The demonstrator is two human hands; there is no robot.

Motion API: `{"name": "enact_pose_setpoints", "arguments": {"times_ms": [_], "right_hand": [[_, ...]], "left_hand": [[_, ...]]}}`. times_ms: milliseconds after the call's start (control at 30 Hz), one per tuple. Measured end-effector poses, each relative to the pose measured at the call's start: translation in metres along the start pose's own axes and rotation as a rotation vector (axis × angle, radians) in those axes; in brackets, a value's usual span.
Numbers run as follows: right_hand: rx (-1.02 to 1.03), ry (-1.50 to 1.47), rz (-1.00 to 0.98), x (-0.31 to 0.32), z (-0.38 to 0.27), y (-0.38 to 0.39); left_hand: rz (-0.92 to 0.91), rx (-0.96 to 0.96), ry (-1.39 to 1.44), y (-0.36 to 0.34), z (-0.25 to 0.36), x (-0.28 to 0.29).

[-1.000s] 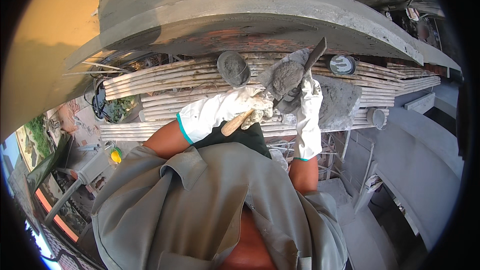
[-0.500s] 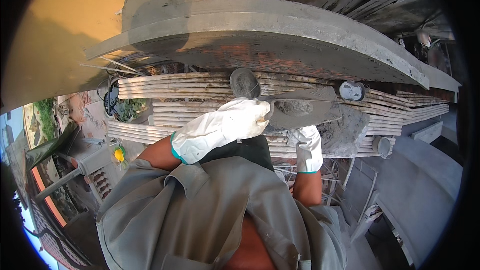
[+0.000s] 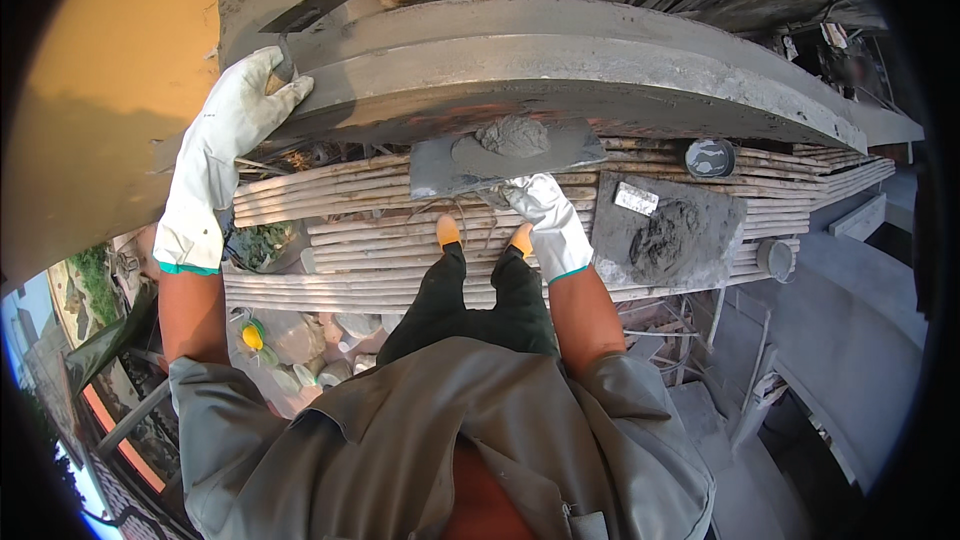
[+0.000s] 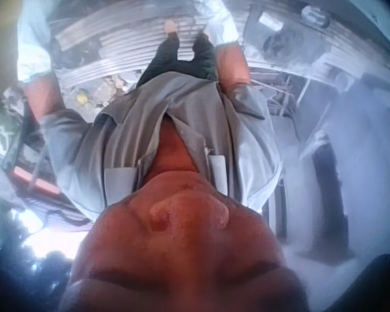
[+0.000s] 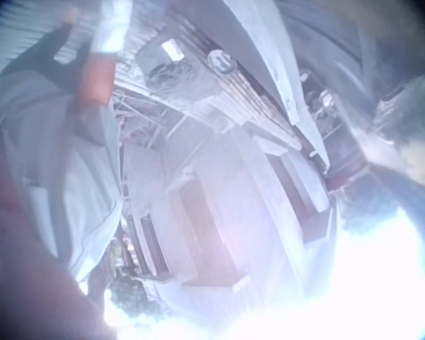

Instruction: The person applies wet cement to a curved brick wall using a trowel and smooths it with a rectangular float. They repeatedly scoop cement from a nearby pile, spread it along the wall surface, and level the finish. Another worker is visible below assisting with materials.

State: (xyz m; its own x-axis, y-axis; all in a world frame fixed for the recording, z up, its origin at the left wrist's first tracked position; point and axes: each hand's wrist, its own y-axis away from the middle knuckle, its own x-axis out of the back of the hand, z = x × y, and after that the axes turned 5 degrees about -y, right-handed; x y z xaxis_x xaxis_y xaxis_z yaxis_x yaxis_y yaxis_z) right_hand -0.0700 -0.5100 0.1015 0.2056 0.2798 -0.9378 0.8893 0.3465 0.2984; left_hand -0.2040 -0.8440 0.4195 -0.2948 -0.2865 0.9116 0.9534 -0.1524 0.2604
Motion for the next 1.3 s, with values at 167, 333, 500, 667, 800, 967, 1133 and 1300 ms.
{"name": "enact_pose_setpoints", "arguments": {"times_ms": [167, 333, 500, 667, 800, 967, 1133, 1300], "right_hand": [[0.052, 0.16, -0.023, -0.003, -0.002, -0.033], [0.335, 1.176, -0.045, -0.013, -0.006, -0.011], [0.223, 0.598, -0.225, -0.027, -0.015, 0.001], [0.239, 1.112, -0.067, -0.067, -0.031, 0.03], [0.222, 0.675, 0.017, -0.076, -0.013, 0.06], [0.245, 1.337, 0.034, -0.032, 0.046, 0.034], [-0.042, 0.539, -0.001, -0.012, 0.133, -0.038], [-0.204, 0.102, 0.312, -0.046, 0.14, -0.096]], "left_hand": [[-0.114, 0.0, 0.002, -0.018, -0.016, -0.006], [-0.183, -0.022, 0.046, -0.025, -0.02, -0.005], [-0.205, -0.029, 0.128, -0.032, -0.034, -0.017], [-0.12, -0.099, 0.129, -0.051, -0.055, -0.044], [-0.126, -0.187, 0.128, -0.062, -0.057, -0.045], [-0.377, -0.025, 0.123, -0.051, -0.03, -0.013], [-0.341, -0.074, 0.121, -0.042, -0.013, 0.003], [-0.38, -0.009, 0.181, -0.044, -0.018, 0.0]]}}
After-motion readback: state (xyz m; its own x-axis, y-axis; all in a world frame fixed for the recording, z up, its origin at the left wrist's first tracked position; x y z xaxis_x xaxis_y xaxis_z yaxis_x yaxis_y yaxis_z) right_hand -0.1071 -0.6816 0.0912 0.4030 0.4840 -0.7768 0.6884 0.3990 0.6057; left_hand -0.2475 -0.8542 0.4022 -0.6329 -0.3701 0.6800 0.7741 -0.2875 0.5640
